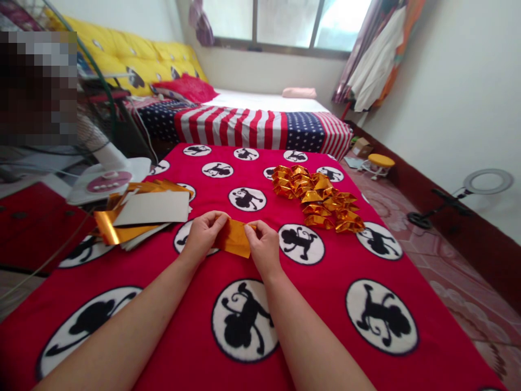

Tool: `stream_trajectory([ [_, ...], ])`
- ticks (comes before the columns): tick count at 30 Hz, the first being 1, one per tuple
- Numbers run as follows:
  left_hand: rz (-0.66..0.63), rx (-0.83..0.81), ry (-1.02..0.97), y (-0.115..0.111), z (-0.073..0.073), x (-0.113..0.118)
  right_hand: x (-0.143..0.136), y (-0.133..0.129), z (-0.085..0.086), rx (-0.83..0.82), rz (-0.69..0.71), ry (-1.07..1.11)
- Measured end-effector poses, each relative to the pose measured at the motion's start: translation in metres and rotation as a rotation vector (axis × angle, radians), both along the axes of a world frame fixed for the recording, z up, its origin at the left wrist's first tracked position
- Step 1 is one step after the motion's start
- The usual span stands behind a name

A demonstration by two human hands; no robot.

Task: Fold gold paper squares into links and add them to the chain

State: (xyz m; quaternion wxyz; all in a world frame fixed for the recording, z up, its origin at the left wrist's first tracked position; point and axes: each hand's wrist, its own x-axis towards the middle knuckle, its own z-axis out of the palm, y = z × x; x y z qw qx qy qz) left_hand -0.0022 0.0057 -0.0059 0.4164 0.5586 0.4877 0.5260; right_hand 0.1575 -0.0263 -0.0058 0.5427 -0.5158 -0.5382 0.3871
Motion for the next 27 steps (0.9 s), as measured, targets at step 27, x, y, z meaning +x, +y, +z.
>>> stream_trajectory([
  [27, 0.004, -0.013, 0.001, -0.0007, 0.0019, 0.0005, 0.0, -0.0011, 0.0021, 0.003, -0.009, -0.032],
])
